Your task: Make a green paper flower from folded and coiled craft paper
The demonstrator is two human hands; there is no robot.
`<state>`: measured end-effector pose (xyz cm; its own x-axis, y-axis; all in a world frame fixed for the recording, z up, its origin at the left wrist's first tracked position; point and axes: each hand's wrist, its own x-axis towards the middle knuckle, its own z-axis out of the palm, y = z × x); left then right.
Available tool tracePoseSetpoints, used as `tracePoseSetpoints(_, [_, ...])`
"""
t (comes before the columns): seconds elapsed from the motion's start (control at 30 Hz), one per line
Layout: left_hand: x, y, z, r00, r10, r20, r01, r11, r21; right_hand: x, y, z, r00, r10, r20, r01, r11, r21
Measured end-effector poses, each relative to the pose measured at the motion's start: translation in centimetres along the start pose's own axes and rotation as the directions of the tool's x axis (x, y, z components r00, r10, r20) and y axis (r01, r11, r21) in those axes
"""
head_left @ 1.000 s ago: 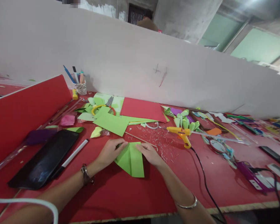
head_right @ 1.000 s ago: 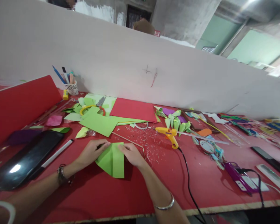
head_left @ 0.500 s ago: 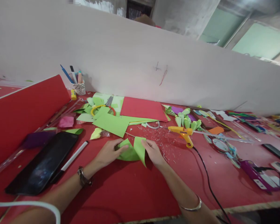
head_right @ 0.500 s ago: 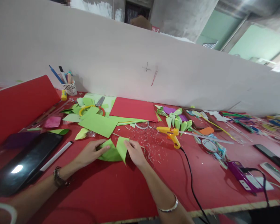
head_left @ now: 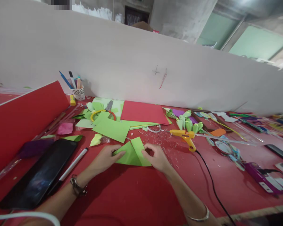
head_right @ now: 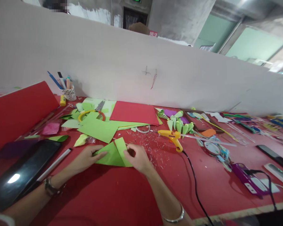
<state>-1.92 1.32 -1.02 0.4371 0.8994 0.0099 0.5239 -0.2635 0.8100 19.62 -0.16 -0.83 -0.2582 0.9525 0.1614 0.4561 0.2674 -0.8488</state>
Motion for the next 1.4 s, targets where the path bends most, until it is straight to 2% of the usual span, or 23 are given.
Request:
tracePoseSetpoints(0.1, [0.0, -0.1, -0.4, 0.998, -0.046, -0.052, 0.042, 0.996, -0.072, 0.2, 0.4, 0.0, 0.998, 0.045, -0.049, -0.044, 0.998, 0.035])
tracePoseSetpoints(0.17, [0.0, -0.4, -0.5, 0.983, -0.140, -0.117, 0.110, 0.965, -0.236, 0.3, 0.5, 0.0, 0.992, 0.078, -0.101, -0.068, 0.993, 0.099])
tracePoseSetpoints(0.27, [0.1, -0.7, 0.2, 0.942, -0.276, -0.190, 0.129, 0.822, -0.555, 0.3, 0.4, 0.3, 0.978, 0.104, -0.179, -0.072, 0.981, 0.180])
tracePoseSetpoints(0.33, [0.0, -0.4, 0.9, 0.952, -0.261, -0.162, 0.103, 0.769, -0.631, 0.2, 0.2, 0.7, 0.975, 0.112, -0.194, -0.069, 0.974, 0.215])
tracePoseSetpoints(0.43, [-0.2, 0.8, 2.2, 0.978, -0.187, -0.096, 0.107, 0.834, -0.541, -0.1, -0.1, 1.4, 0.978, 0.110, -0.176, -0.062, 0.964, 0.259])
tracePoseSetpoints(0.53, [-0.4, 2.0, 3.1, 0.957, -0.261, -0.124, 0.164, 0.844, -0.510, -0.2, -0.2, 1.8, 0.987, 0.102, -0.125, -0.061, 0.954, 0.295])
tracePoseSetpoints(0.63, [-0.4, 2.1, 3.5, 0.932, -0.316, -0.178, 0.166, 0.808, -0.565, -0.2, -0.1, 1.7, 0.994, 0.087, -0.064, -0.061, 0.942, 0.330])
tracePoseSetpoints(0.8, [-0.3, 1.0, 3.2, 0.916, -0.300, -0.265, 0.075, 0.778, -0.623, -0.1, 0.0, 1.3, 0.994, 0.112, 0.013, -0.109, 0.925, 0.364])
tracePoseSetpoints(1.07, [-0.5, 0.7, 3.1, 0.922, -0.187, -0.338, -0.008, 0.866, -0.500, 0.0, 0.2, 1.7, 0.988, 0.130, 0.079, -0.150, 0.907, 0.394])
tracePoseSetpoints(1.2, [-0.5, 0.4, 3.0, 0.929, -0.166, -0.330, -0.019, 0.871, -0.491, 0.0, 0.3, 1.9, 0.984, 0.145, 0.100, -0.173, 0.898, 0.405])
tracePoseSetpoints(1.4, [-0.4, 0.6, 2.6, 0.933, -0.224, -0.282, 0.034, 0.835, -0.550, 0.0, 0.5, 2.0, 0.986, 0.129, 0.101, -0.161, 0.874, 0.458])
